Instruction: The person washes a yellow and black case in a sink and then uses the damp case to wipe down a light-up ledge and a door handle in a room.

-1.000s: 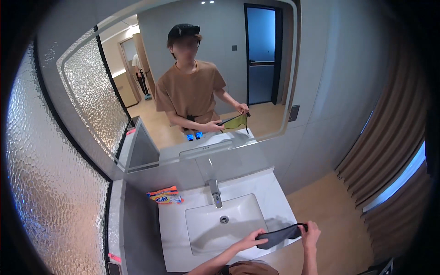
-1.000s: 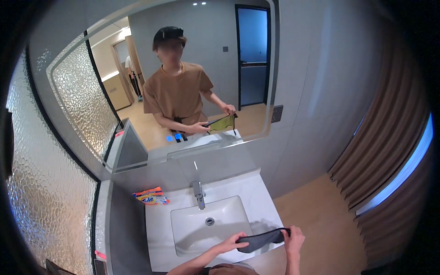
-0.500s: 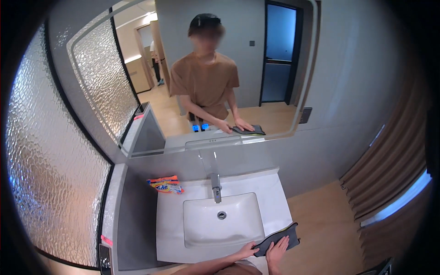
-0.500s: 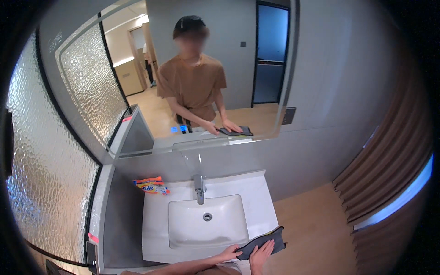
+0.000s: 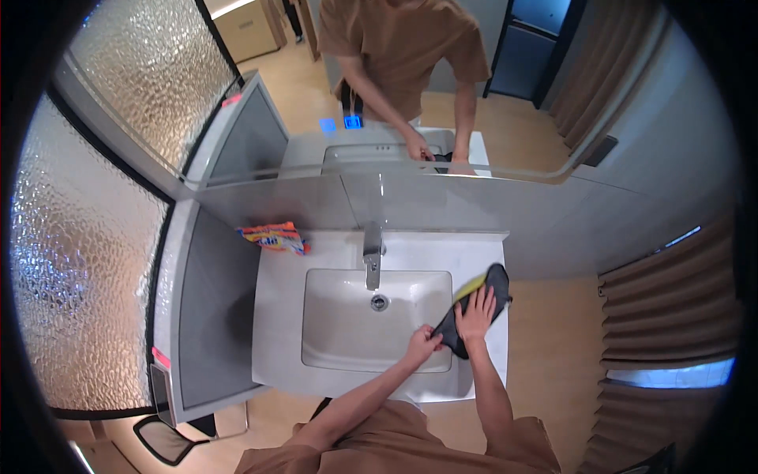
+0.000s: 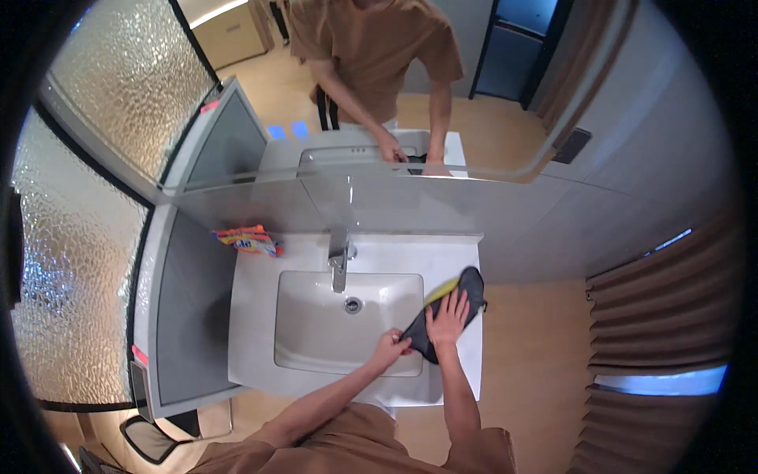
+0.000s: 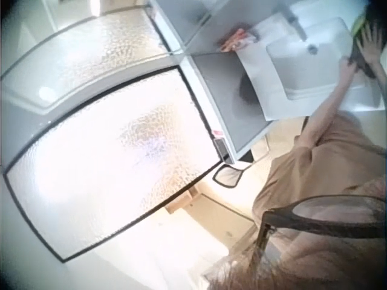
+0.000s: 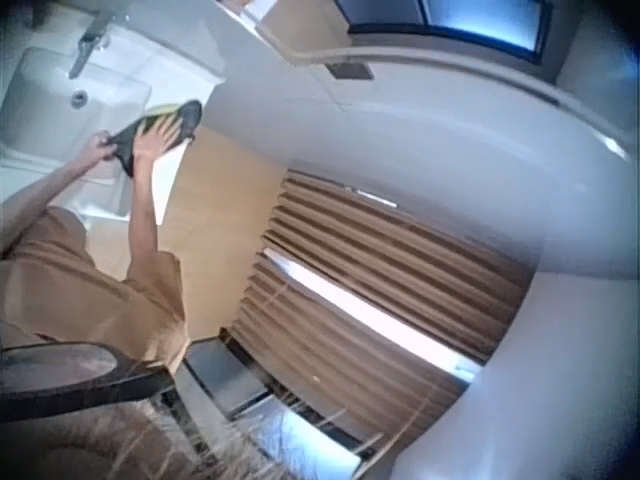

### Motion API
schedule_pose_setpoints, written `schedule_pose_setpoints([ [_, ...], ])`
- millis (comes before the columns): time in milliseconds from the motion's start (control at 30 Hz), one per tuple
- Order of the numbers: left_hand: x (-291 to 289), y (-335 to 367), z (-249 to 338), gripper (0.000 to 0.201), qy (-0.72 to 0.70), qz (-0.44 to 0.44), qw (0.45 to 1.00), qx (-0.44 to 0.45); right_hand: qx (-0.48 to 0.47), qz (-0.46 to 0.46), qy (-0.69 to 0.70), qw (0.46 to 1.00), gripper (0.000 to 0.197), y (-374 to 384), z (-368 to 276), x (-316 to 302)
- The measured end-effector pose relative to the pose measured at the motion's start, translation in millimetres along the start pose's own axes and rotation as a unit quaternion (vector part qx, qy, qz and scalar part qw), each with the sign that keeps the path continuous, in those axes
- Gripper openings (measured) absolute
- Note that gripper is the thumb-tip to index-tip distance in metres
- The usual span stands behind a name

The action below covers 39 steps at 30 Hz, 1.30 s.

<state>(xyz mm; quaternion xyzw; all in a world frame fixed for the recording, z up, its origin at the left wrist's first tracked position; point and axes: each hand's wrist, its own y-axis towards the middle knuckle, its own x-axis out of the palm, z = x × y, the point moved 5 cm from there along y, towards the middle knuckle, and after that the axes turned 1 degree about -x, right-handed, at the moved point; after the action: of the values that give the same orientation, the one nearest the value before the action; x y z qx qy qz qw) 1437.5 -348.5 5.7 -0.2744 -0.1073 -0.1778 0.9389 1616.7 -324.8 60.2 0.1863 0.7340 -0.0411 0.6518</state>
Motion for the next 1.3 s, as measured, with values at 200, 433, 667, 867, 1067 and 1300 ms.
schedule_pose_setpoints([
  [200,-28.9,37.1,38.6,0.025,-0.099,0.087,0.991,-0.031,-0.145,-0.022,0.043,0.988,0.068,92.3,-52.1,10.2],
  [433,-80.7,7.9,68.2,0.022,-0.106,0.122,0.987,-0.017,-0.334,-0.063,0.139,0.930,0.064,110.5,-136.0,23.6],
  [667,-112.1,-31.0,78.9,0.020,-0.115,0.217,0.969,0.005,-0.352,-0.064,0.151,0.921,0.069,91.7,-191.1,42.9],
  [867,-120.0,-50.7,84.9,0.020,-0.025,0.216,0.976,0.023,-0.410,-0.123,0.196,0.882,0.065,61.5,-223.1,73.6],
  [1067,-152.8,-38.0,95.5,0.028,-0.140,0.342,0.927,0.060,-0.429,-0.108,0.258,0.859,0.064,93.1,-317.4,75.5],
  [1300,-196.0,-30.4,128.6,0.021,-0.034,0.309,0.942,0.130,-0.395,-0.067,0.239,0.884,0.060,103.6,-341.7,66.5],
])
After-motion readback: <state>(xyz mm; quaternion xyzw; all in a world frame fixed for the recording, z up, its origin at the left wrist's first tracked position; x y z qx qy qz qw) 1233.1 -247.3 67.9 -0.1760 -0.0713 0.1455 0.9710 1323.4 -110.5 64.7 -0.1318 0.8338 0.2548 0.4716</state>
